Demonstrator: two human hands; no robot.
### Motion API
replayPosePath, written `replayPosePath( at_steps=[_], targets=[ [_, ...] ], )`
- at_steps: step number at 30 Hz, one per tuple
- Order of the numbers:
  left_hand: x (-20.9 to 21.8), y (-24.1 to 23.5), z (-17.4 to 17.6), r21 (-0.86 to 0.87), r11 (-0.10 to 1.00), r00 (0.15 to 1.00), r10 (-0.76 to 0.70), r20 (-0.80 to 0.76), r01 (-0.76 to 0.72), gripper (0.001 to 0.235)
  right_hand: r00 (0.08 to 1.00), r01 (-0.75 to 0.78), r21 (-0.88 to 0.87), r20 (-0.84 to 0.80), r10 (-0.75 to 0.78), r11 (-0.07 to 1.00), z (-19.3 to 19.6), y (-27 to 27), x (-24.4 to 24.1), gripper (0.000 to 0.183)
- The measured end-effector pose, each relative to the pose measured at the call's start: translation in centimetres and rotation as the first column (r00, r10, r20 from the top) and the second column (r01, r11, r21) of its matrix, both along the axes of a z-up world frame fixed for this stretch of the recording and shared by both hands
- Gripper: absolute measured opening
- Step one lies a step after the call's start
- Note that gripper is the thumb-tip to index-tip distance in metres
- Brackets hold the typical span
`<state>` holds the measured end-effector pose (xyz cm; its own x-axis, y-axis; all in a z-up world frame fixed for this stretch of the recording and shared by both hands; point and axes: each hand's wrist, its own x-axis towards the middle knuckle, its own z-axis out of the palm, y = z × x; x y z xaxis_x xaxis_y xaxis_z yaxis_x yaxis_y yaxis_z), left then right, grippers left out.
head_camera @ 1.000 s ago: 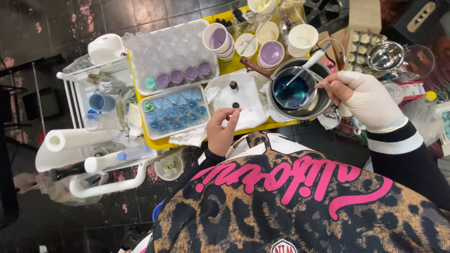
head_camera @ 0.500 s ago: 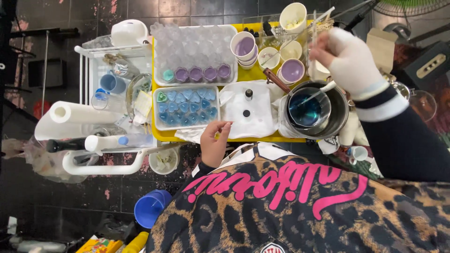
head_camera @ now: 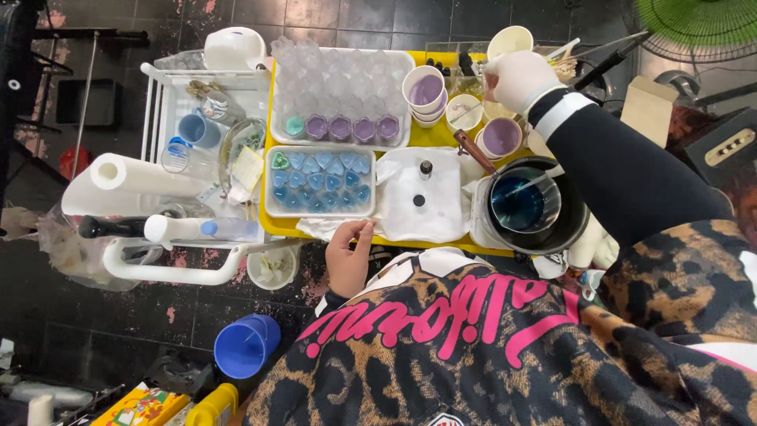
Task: Preparing blue scented wax and pouring it into heart-shaped molds.
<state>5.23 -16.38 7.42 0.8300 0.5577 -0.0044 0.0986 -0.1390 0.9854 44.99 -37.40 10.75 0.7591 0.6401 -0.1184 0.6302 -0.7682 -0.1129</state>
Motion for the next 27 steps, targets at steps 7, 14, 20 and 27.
replayPosePath(
  at_steps=[7, 14, 20, 27],
  targets=[
    [0.5, -0.2, 0.4, 0.029, 1.000, 1.000, 0.001, -0.018, 0.000, 0.019, 0.996, 0.030, -0.194, -0.072, -0.044, 0.981, -1.6, 0.7, 0.5, 0.011],
    [0.7, -0.3, 0.4, 0.019, 1.000, 1.000, -0.011, -0.005, 0.011, 0.018, 0.999, 0.031, -0.271, -0.024, -0.039, 0.962, -1.4, 1.1, -0.2, 0.017],
    [1.0, -0.3, 0.2, 0.006, 0.999, 0.999, -0.032, -0.021, 0.032, 0.019, 0.983, 0.076, -0.278, -0.139, -0.118, 0.958, -1.8, 0.4, -0.1, 0.025],
    [1.6, -0.4, 0.0, 0.088, 0.994, 0.998, -0.053, -0.044, 0.057, 0.020, 0.980, 0.087, -0.275, -0.151, -0.133, 0.957, -1.7, 0.5, -0.5, 0.020]
  ],
)
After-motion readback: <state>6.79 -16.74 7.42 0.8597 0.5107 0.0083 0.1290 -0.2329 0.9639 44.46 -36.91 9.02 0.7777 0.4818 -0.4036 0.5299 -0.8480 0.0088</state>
